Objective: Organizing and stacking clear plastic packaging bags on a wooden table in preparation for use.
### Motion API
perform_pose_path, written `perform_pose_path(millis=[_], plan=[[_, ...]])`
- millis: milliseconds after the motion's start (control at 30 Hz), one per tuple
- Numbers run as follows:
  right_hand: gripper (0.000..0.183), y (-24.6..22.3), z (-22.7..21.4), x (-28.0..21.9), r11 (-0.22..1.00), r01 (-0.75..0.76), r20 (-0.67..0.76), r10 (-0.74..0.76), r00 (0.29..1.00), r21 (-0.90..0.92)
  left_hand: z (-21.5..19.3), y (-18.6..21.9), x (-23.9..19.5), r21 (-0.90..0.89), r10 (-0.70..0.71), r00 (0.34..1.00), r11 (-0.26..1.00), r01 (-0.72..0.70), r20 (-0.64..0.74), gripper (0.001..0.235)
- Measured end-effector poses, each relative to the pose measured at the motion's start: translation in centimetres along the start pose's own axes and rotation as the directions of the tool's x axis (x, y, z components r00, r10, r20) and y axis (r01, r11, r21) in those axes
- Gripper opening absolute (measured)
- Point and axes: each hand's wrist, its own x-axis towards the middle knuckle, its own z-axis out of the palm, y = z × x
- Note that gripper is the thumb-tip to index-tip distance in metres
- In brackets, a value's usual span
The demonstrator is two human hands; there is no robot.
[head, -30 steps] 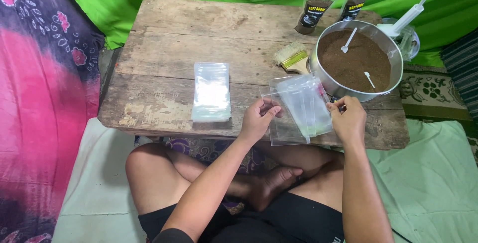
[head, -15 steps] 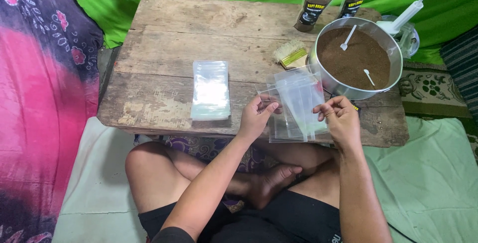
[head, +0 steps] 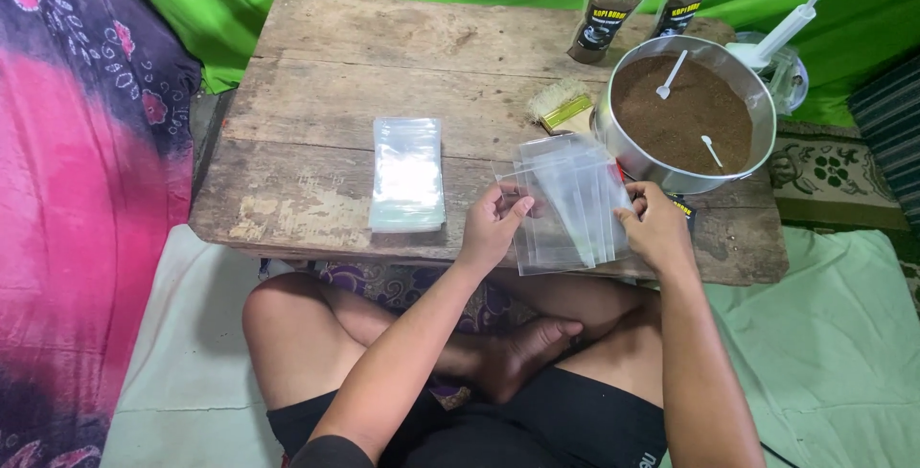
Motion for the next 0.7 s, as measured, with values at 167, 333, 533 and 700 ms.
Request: perform_pose_path(millis=[167, 333, 533, 700], plan=[[0.017, 2.0, 1.0, 1.5, 0.995, -0.079, -0.092, 0.085, 0.992, 0.065, 0.0, -0.1, 0.1, -0.021, 0.001, 1.0, 1.0, -0.001, 0.001, 0.02], [0.01, -0.5, -0.8, -0.6, 0.996, -0.003, -0.187, 0.019, 0.982, 0.084, 0.0, -0.3, 0.1, -0.015, 0.012, 1.0, 1.0, -0.012, 0.006, 0.018], [0.003, -4.2, -1.9, -3.2, 0.795, 0.166, -0.097, -0.135, 0.986, 0.583, 0.1, -0.4, 0.1, -0.007, 0.028, 1.0, 1.0, -0.028, -0.003, 0.017], [0.026, -6.9, -2.7, -5.1, 0.72, 0.147, 0.127, -0.312, 0.942, 0.678, -0.2, -0.1, 0.1, 0.01, 0.021, 1.0, 1.0, -0.021, 0.0, 0.02]])
